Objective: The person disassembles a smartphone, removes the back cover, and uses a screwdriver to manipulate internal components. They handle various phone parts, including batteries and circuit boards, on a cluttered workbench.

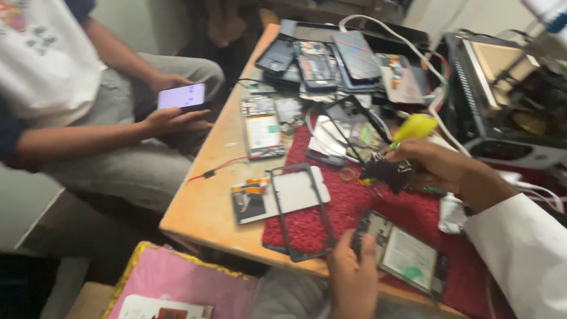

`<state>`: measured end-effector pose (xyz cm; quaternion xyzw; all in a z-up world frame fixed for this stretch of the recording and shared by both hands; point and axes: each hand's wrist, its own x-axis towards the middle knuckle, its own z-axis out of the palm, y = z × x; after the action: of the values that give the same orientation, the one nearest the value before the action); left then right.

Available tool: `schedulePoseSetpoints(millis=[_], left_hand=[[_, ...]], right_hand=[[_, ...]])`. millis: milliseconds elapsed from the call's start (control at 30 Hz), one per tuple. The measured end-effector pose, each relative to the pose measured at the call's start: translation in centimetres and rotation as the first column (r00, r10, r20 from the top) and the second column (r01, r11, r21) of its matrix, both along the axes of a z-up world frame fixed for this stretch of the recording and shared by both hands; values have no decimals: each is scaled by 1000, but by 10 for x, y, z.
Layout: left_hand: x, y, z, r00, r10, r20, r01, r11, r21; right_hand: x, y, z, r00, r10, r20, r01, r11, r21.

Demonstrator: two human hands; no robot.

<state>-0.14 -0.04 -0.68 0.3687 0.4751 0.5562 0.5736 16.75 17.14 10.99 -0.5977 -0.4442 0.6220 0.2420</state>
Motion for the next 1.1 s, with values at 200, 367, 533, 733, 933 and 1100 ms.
schedulePoseSetpoints(millis=[200, 367, 533, 733, 933, 1100], left_hand=[[-3, 0, 5, 990, -40, 134, 53, 994, -98], [-8, -3, 15, 995, -30, 93, 38, 995, -91], [-47, -7, 67, 897, -4, 442, 46, 995, -85], [-175, -20, 128, 893, 329, 308, -396, 899, 188], [-292, -48, 124, 853, 518, 64, -500, 773, 390], [-356, -54, 96, 886, 441, -143, -363, 851, 379]], right_hand=[[40, -30, -4, 969, 236, 65, -240, 969, 55], [44, -28, -14, 944, 230, 238, -251, 966, 63], [53, -26, -36, 894, 127, 430, -216, 962, 165], [71, -22, -58, 765, 316, 561, -607, 643, 467], [53, -28, -46, 936, 151, 317, -217, 959, 184], [51, -28, -47, 933, 104, 344, -172, 970, 172]])
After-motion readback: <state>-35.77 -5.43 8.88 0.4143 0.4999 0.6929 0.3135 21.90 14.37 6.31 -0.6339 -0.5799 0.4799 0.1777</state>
